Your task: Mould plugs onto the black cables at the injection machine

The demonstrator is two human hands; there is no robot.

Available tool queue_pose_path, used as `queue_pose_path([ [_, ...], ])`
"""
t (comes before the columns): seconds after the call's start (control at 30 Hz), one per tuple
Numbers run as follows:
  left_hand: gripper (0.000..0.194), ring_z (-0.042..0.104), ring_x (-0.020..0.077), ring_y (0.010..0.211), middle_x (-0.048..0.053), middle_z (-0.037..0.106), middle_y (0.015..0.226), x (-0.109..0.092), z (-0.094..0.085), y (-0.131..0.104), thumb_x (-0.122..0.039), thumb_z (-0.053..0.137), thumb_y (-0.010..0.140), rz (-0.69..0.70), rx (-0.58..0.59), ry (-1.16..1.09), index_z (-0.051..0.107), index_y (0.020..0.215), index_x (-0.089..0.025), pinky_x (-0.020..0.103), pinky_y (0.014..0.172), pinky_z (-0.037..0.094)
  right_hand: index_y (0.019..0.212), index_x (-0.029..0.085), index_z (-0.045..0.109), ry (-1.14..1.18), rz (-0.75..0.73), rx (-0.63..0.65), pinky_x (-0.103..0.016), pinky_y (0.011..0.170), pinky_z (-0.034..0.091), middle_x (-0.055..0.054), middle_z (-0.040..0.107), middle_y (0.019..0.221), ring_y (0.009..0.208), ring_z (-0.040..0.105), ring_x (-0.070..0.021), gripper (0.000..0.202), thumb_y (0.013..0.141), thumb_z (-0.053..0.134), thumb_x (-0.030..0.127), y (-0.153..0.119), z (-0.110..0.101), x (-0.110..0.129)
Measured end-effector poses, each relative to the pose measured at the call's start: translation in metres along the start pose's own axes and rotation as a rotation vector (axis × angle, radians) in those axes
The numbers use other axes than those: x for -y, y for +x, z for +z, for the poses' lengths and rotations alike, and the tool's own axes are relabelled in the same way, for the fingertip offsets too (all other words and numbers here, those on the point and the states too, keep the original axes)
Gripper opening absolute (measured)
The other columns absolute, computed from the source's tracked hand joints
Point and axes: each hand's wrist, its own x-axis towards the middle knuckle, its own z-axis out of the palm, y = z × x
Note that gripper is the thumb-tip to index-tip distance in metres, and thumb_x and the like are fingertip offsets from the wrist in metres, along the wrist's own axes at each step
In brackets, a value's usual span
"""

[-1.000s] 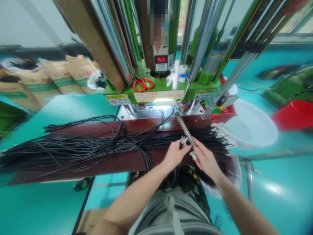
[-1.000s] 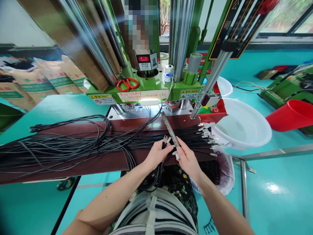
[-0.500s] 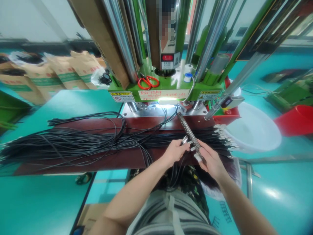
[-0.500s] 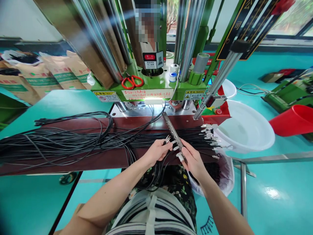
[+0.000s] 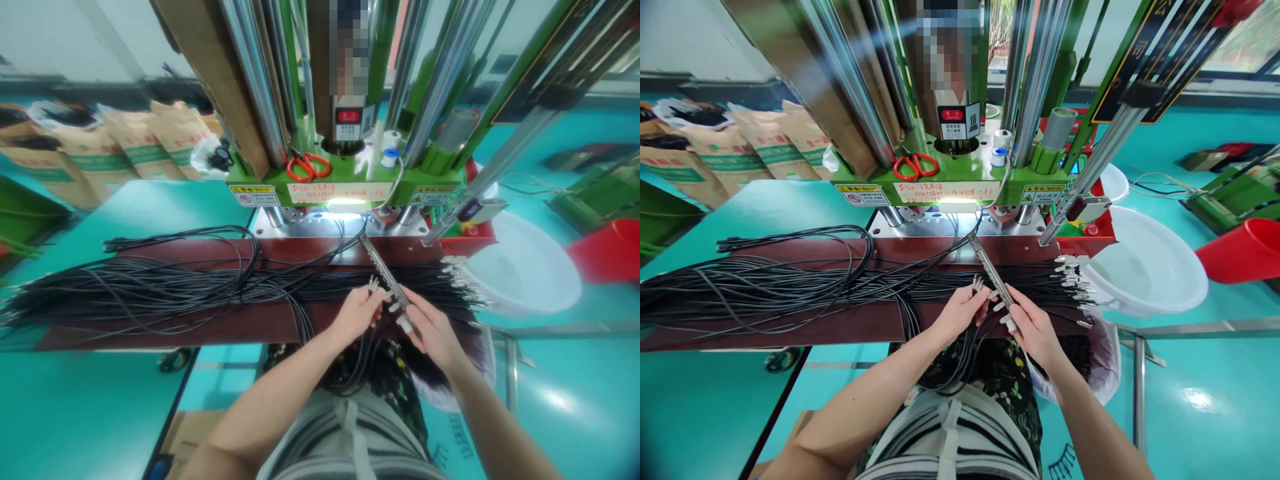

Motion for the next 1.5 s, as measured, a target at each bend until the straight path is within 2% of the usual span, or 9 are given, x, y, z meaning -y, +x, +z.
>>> queue_pose_path([
  [0.07,0.034,0.041,0.0053,0.043,-0.005,0.043,0.052,-0.002,-0.002,-0.002,-0.048,0.047,0.079,0.076,-0.122,-0.078,0.052,0.074,-0.015,0.016,0.041,0.034,0.125,0.018,0.050,0.058,0.012,-0.021,-0.017,0.030,0.022,0.003,0.050,0.057,0.033,0.032,-0.0033,0.049,0.081,0.054,0.040,0.000,-0.001,0.003],
  [0.17,0.029,0.024,0.0031,0.035,-0.011,0.027,0.046,-0.007,-0.004,-0.005,-0.049,0.047,0.079,0.045,-0.267,-0.268,0.041,0.077,-0.021,0.013,0.034,0.019,0.124,0.019,0.050,0.102,0.009,-0.014,-0.016,0.029,0.019,0.004,0.047,0.054,0.031,0.029,-0.0028,0.048,0.081,0.054,0.039,0.001,-0.003,0.004],
  [0.27,0.030,0.017,0.0029,0.033,-0.012,0.025,0.045,-0.007,-0.002,-0.005,-0.046,0.049,0.078,-0.025,-0.193,-0.321,0.030,0.074,-0.023,0.013,0.033,0.011,0.124,0.018,0.051,0.089,0.005,0.028,-0.017,0.029,0.019,0.004,0.046,0.052,0.030,0.030,-0.0031,0.047,0.081,0.054,0.039,0.002,-0.005,0.002],
  [0.43,0.029,0.019,0.0022,0.034,-0.012,0.028,0.045,-0.002,0.001,0.000,-0.042,0.054,0.076,-0.045,-0.074,-0.271,0.035,0.072,-0.021,0.013,0.033,0.013,0.124,0.019,0.051,0.045,0.000,0.053,-0.017,0.029,0.020,0.002,0.052,0.059,0.031,0.032,-0.0027,0.047,0.081,0.054,0.039,0.003,-0.007,0.000],
  [0.9,0.036,0.021,0.0014,0.033,-0.012,0.028,0.042,-0.001,-0.003,-0.001,-0.042,0.064,0.066,-0.095,-0.133,-0.316,0.037,0.069,-0.020,0.014,0.033,0.013,0.130,0.019,0.044,-0.192,-0.021,0.139,-0.017,0.032,0.028,0.001,0.052,0.062,0.039,0.037,-0.0047,0.053,0.084,0.049,0.044,0.000,-0.007,-0.001],
  [1.07,0.033,0.031,0.0027,0.036,-0.009,0.035,0.048,0.000,-0.005,-0.001,-0.049,0.050,0.077,0.050,-0.189,-0.210,0.041,0.071,-0.018,0.014,0.034,0.021,0.127,0.018,0.048,-0.065,0.016,0.087,-0.018,0.030,0.023,0.002,0.050,0.056,0.034,0.031,-0.0040,0.054,0.080,0.054,0.044,0.000,-0.006,0.001],
  [1.2,0.030,0.023,0.0025,0.035,-0.011,0.027,0.047,-0.004,-0.010,-0.004,-0.050,0.042,0.082,0.114,-0.295,-0.257,0.037,0.076,-0.021,0.013,0.033,0.016,0.125,0.020,0.050,0.026,0.013,0.055,-0.017,0.029,0.018,0.004,0.048,0.053,0.032,0.028,-0.0031,0.050,0.080,0.055,0.041,0.001,-0.009,0.002],
  [1.37,0.032,0.020,0.0020,0.033,-0.011,0.030,0.044,-0.011,-0.011,-0.008,-0.047,0.051,0.078,-0.005,-0.154,-0.272,0.034,0.070,-0.021,0.013,0.032,0.011,0.124,0.018,0.050,0.022,0.050,0.093,-0.017,0.030,0.018,0.002,0.051,0.055,0.032,0.028,-0.0030,0.051,0.079,0.056,0.041,0.003,-0.011,0.001],
  [1.5,0.030,0.020,0.0014,0.033,-0.010,0.032,0.042,-0.012,-0.012,-0.006,-0.043,0.057,0.073,-0.040,-0.149,-0.265,0.041,0.067,-0.019,0.014,0.032,0.012,0.126,0.016,0.049,-0.015,0.044,0.132,-0.017,0.030,0.018,0.004,0.048,0.052,0.032,0.028,-0.0030,0.052,0.080,0.054,0.041,0.003,-0.013,0.000],
])
